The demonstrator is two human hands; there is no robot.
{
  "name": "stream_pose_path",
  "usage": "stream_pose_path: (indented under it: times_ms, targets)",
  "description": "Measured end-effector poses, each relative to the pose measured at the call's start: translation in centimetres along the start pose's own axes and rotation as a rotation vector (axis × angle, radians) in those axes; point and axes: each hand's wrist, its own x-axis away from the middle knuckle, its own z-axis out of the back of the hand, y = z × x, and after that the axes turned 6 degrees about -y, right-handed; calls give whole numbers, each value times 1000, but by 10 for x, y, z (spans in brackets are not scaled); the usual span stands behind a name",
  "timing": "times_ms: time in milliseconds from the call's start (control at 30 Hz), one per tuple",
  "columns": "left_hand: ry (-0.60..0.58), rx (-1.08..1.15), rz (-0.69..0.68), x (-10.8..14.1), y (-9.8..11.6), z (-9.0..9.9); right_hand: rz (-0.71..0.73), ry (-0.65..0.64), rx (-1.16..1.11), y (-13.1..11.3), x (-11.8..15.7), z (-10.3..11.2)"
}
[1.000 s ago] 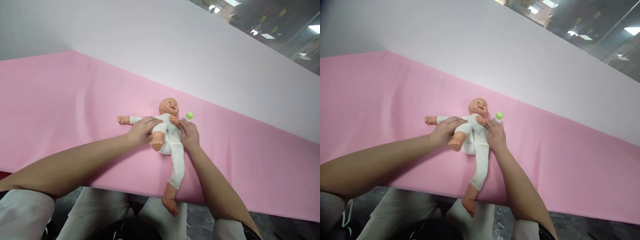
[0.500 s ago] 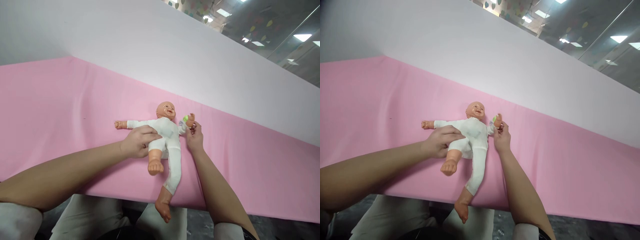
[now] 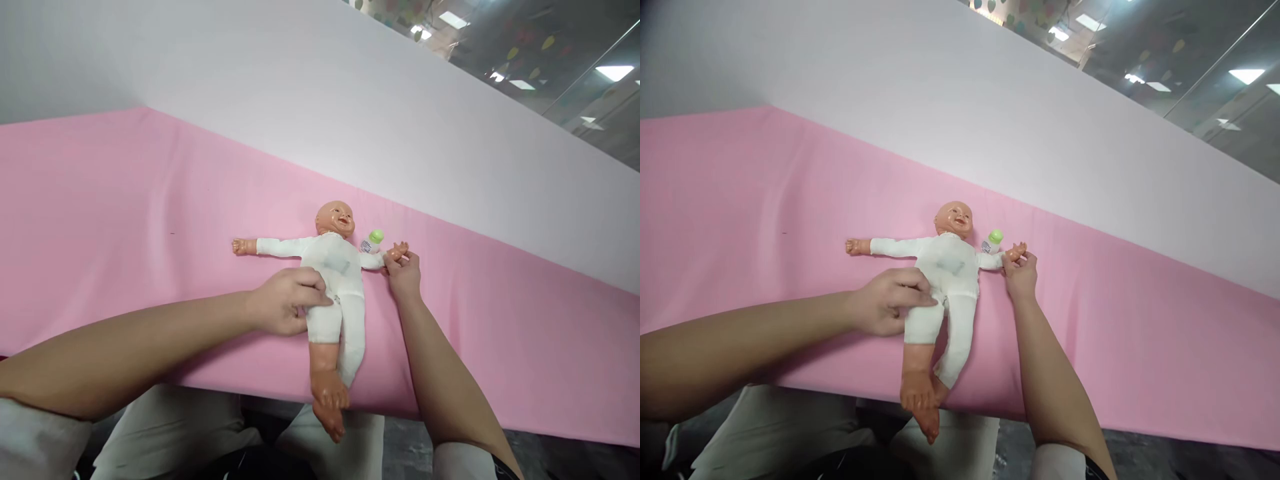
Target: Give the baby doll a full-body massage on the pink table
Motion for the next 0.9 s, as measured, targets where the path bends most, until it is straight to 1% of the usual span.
stream_pose_path:
  times_ms: [67,133,200,300,333,400,467,567,633,733,833,900]
  targets:
    - [104,-59,65,1,-8,3,150,20,-11,-10,11,-9]
    - [158,-116,186,3,-18,6,304,-6,28,-20,25,-21]
    - [155,-146,334,5,-29,7,447,-73,208,-28,37,-32]
    - [112,-128,519,4,-46,7,698,-262,566,-35,49,-45]
    - [104,-107,562,4,-50,6,756,-312,654,-36,50,-47]
    - [95,-60,622,3,-57,6,801,-368,747,-37,51,-48]
    - [93,-33,645,2,-61,5,783,-387,752,-39,51,-47]
    - [93,-29,614,3,-62,7,690,-368,658,-39,50,-45]
    - [83,-62,552,3,-59,10,567,-300,539,-37,47,-42]
    - [40,-144,406,1,-51,16,360,-165,327,-29,37,-35]
    - [25,-143,278,-2,-38,20,246,-74,147,-17,20,-21]
    - [-8,-73,220,-5,-25,22,166,-44,44,-10,9,-11]
